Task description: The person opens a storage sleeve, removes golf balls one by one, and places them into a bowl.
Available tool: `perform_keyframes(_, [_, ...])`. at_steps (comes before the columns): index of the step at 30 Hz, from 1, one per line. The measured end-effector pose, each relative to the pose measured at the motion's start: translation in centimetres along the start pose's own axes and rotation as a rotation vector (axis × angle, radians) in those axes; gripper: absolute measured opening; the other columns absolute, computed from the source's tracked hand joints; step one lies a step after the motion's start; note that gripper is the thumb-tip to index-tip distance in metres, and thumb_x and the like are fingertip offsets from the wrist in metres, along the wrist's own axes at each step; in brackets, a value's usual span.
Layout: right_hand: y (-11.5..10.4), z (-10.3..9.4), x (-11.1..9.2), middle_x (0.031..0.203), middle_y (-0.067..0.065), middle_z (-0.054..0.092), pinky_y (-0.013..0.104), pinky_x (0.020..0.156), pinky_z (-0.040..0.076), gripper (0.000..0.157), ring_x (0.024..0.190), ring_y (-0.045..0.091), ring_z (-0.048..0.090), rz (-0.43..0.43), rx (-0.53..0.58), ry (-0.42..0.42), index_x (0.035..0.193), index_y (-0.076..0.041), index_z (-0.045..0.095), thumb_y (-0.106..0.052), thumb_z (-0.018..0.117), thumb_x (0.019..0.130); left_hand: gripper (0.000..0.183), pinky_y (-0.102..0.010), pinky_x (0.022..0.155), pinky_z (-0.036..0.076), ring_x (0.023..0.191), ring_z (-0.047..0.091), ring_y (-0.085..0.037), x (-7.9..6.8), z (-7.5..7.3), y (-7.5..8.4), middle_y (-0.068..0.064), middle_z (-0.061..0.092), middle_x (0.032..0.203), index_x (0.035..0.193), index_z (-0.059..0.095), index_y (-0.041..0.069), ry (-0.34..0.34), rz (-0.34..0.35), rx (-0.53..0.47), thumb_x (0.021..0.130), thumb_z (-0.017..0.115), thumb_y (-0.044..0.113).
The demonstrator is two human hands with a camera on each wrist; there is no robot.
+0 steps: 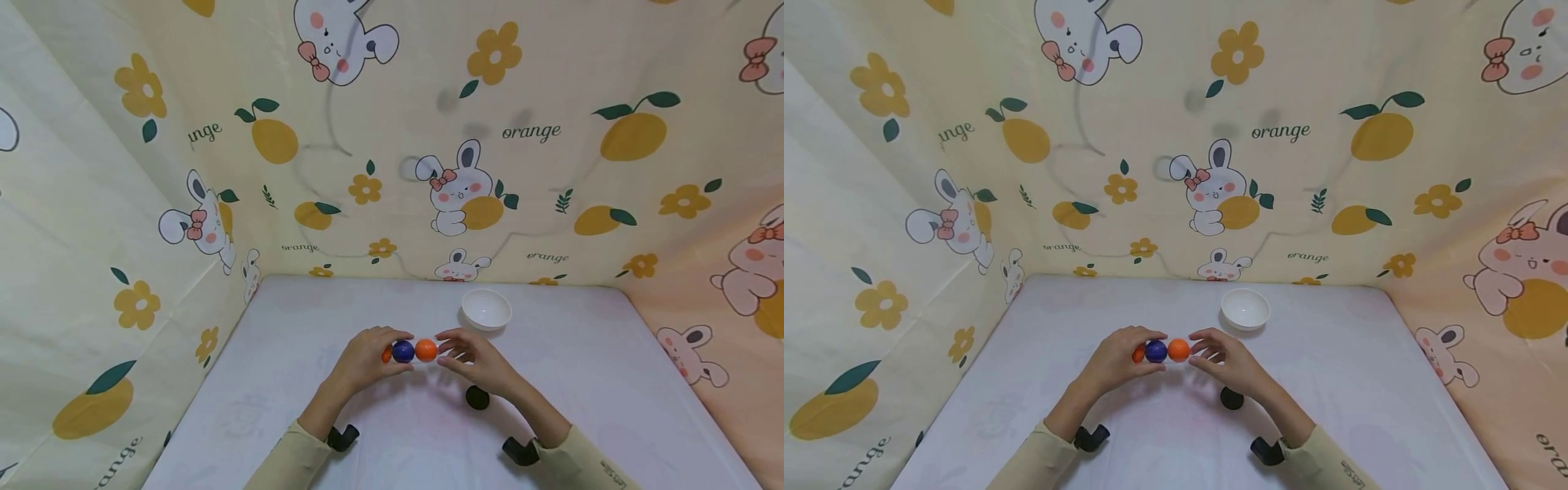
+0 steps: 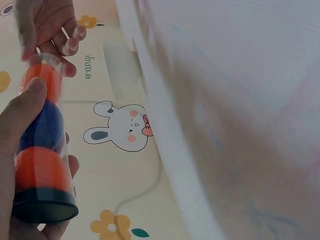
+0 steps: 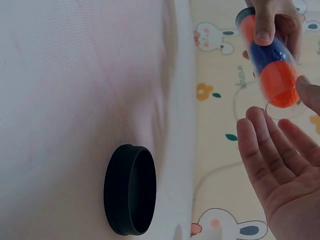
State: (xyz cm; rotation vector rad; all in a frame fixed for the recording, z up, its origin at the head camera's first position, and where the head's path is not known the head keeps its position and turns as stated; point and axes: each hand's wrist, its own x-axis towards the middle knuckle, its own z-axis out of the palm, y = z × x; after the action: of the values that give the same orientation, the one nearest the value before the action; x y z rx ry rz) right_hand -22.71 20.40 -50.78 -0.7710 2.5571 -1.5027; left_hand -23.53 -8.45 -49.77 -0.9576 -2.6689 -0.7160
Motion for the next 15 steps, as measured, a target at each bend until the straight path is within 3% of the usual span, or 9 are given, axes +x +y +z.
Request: perform_keyframes(15, [-0.04,0.16,0.02,0.122,0.007,0.075,0.028,0.090,0.060,0.046,0.102,0.021,0.072,0.043,0.044,-0.010,0.142,-0.010,0.062,-0.026,0.077,0.102,0.058,-0.037,0.091,0.059,0.100,0.070,-0.016,0.33,-0.67,0.12,0.003,0.078,0.119,0.135,0.074,0.020,0.008,0.058,0.045,0.084,0.094,0.038])
